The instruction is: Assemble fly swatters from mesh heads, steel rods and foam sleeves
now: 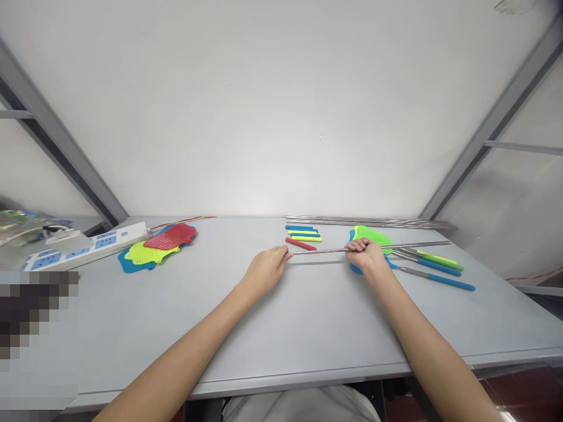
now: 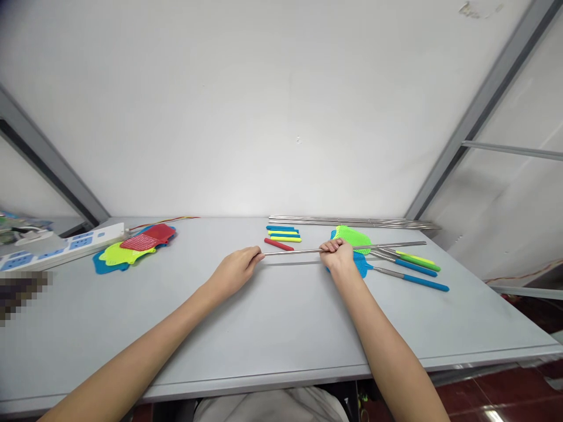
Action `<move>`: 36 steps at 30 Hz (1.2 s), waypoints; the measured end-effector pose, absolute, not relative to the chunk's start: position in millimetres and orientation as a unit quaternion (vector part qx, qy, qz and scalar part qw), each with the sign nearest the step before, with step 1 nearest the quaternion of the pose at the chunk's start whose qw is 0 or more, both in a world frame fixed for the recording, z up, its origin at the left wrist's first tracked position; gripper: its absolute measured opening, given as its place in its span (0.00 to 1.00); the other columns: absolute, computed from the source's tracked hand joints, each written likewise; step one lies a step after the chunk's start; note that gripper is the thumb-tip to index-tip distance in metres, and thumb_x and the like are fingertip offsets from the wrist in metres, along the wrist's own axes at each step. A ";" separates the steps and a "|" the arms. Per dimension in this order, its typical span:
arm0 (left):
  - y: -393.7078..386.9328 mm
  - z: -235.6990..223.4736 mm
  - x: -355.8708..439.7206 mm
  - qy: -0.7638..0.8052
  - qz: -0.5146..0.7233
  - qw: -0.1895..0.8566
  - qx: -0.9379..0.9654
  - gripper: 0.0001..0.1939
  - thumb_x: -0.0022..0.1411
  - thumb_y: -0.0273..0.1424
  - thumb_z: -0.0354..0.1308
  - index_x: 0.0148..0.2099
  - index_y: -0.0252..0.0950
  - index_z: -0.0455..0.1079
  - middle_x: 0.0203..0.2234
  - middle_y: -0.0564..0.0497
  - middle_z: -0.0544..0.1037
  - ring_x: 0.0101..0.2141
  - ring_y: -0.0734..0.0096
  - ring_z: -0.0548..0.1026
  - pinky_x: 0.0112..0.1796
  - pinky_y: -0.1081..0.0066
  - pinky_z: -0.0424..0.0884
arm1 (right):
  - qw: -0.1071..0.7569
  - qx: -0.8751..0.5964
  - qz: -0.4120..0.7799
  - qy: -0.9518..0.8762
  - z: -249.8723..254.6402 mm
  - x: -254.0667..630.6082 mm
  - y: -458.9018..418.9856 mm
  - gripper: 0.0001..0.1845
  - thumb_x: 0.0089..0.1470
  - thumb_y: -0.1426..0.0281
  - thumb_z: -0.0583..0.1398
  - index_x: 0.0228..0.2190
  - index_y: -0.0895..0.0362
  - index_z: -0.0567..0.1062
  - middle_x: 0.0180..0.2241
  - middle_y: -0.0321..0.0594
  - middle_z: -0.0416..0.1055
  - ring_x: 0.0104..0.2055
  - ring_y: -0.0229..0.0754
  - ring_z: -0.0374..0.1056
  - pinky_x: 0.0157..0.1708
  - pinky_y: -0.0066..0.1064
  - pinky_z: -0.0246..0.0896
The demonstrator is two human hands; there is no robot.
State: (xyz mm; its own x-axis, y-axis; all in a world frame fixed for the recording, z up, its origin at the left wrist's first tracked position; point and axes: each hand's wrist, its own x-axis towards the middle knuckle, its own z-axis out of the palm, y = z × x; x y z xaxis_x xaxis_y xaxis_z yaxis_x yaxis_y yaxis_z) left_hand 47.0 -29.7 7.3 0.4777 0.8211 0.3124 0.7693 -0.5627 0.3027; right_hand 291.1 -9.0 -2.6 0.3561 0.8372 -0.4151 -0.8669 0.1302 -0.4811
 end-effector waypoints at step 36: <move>-28.9 22.8 46.9 0.427 0.361 0.227 0.797 0.07 0.53 0.35 0.50 0.31 0.37 0.65 0.22 0.55 0.67 0.23 0.76 0.63 0.25 0.75 0.60 | 0.734 -0.299 0.610 -0.028 6.7 307.3 -9.3 0.13 0.53 0.69 0.52 0.41 0.60 0.65 0.39 0.42 0.65 0.35 0.38 0.64 0.32 0.34 0.63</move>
